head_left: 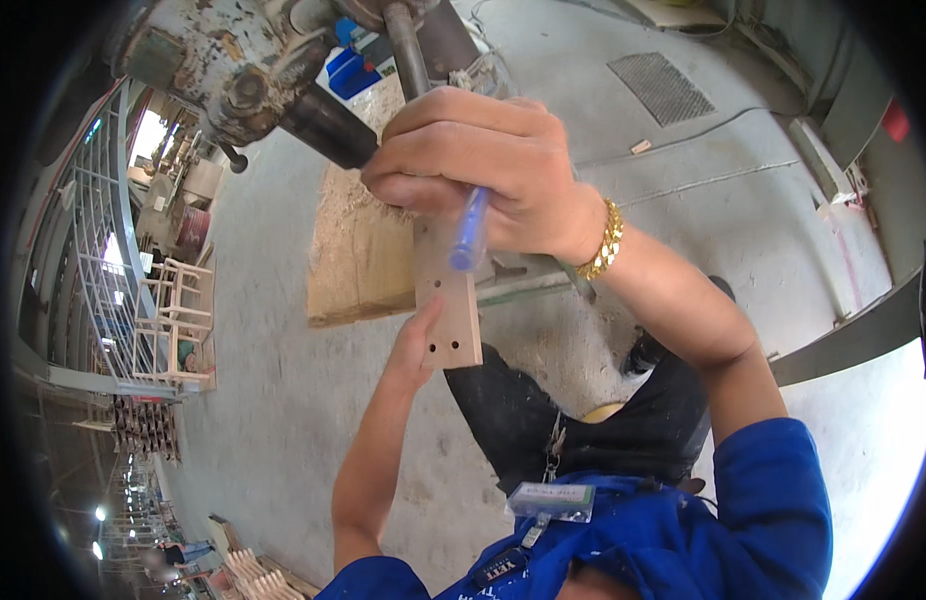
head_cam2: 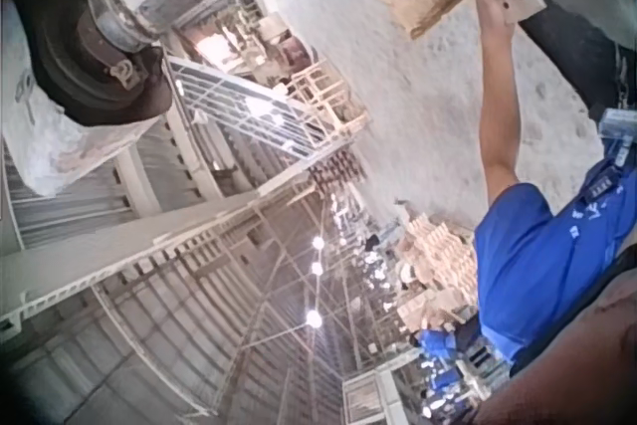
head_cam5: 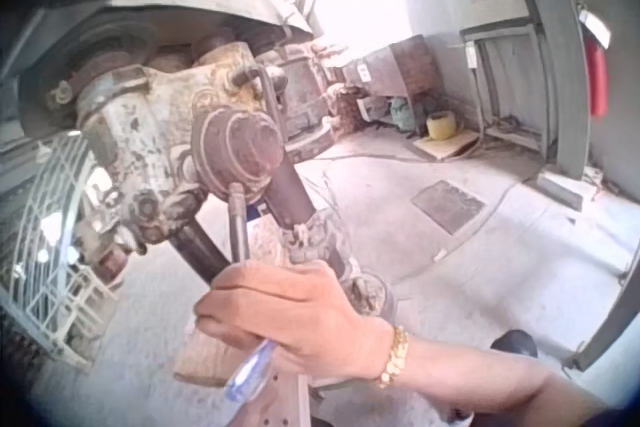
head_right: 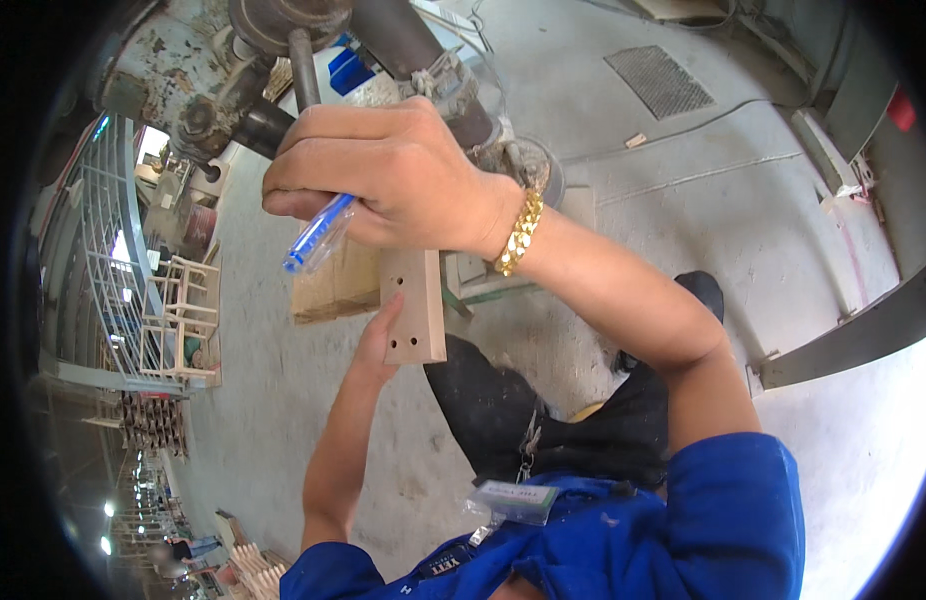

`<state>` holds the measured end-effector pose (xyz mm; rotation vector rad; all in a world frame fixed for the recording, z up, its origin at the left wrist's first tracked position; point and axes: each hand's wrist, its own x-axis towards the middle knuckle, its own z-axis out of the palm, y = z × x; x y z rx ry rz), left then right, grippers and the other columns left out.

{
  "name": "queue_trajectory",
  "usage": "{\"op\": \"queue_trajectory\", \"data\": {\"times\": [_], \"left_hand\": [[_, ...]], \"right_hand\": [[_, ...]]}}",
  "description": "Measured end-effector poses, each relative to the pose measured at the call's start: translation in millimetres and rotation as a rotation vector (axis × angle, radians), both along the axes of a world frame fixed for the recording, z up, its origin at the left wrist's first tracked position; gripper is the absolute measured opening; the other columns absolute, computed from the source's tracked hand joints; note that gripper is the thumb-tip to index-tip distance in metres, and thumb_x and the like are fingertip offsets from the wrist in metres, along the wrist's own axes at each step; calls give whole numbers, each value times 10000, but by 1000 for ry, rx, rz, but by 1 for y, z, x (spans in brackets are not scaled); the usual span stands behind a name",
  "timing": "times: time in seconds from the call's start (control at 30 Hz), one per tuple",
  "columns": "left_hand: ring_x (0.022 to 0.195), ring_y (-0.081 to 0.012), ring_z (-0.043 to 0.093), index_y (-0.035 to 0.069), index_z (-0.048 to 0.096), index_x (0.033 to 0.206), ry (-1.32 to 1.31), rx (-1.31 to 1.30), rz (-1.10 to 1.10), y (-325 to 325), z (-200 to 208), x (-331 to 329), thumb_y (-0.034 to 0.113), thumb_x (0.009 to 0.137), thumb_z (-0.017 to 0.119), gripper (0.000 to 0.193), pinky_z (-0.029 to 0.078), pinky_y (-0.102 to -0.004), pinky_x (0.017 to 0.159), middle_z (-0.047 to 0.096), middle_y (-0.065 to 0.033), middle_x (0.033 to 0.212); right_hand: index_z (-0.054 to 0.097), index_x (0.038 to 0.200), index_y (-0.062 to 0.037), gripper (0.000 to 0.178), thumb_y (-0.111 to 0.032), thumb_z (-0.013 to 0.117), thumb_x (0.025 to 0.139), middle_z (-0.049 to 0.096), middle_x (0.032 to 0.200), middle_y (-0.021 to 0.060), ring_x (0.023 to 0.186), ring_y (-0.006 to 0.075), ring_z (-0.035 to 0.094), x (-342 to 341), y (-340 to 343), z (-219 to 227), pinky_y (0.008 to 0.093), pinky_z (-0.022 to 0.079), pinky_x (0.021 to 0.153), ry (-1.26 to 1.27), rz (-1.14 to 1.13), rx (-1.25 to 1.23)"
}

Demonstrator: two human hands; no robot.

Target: The person operates a drill press to drill holes into small rectangular wooden pieces. They hold each piece under the drill bit, lower the drill to create holes, and then remove the piece. The process is repeated for multiple pieces.

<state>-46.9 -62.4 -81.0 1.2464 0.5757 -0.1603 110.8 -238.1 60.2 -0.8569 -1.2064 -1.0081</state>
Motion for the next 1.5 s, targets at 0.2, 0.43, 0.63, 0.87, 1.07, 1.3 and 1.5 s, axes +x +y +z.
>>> {"op": "queue_trajectory", "data": {"times": [0.2, 0.43, 0.63, 0.87, 1.07, 1.3, 1.5], "left_hand": [[946, -198, 631, -11, 512, 1214, -19, 27, 17, -6, 10, -1, 356, 939, 498, 458, 513, -327, 822, 628, -123, 1076], [965, -173, 612, -33, 516, 1208, 33, 102, 59, -3, 5, -5, 394, 922, 531, 514, 489, -305, 825, 615, -97, 1106], [1023, -258, 591, -68, 513, 1183, 75, 480, 43, -5, 11, -6, 423, 866, 597, 590, 487, -357, 825, 604, -152, 1119], [1108, -459, 513, -117, 298, 1333, 150, 1570, -126, -61, 47, 21, 433, 771, 671, 869, 431, -465, 926, 336, -315, 1348], [1112, -486, 492, -77, 196, 1395, 250, 1571, -93, -71, 37, 30, 386, 763, 673, 918, 426, -506, 920, 305, -303, 1366], [1068, -501, 507, -49, 216, 1395, 270, 1554, -17, -78, 38, 30, 288, 761, 669, 849, 445, -519, 885, 359, -271, 1331], [1049, -498, 513, -20, 257, 1394, 201, 1566, 23, -77, 34, 28, 237, 752, 658, 799, 446, -513, 882, 402, -251, 1291]], "right_hand": [[585, 1129, -6, 382, -16, 687, 762, 606, 1058, 97, 681, 84, 586, -27, -5, 0, 211, 455, 534, 406, -34, 8], [513, 1242, 49, 411, -153, 567, 889, 623, 952, 73, 591, 36, 482, -39, 2, -27, 182, 369, 477, 982, 384, -69], [519, 1276, 5, 422, -210, 550, 914, 620, 821, 25, 505, 30, 392, 0, -21, -38, 178, 333, 470, 935, 320, -327], [562, 1258, -69, 360, -223, 558, 932, 607, 773, -28, 494, -3, 349, 34, -25, -46, 169, 282, 440, 835, 161, -418], [601, 1224, -119, 325, -250, 570, 928, 595, 755, -60, 473, 8, 315, 79, -33, -40, 193, 275, 435, 722, -154, -578], [637, 1083, -79, 271, -252, 622, 875, 524, 603, 125, 543, 250, 465, 99, -41, -23, 341, 425, 572, 540, -367, -638], [610, 1151, -78, 319, -213, 619, 861, 614, 823, 201, 695, 338, 587, 91, -40, -24, 381, 462, 651, 598, -347, -623]]}}
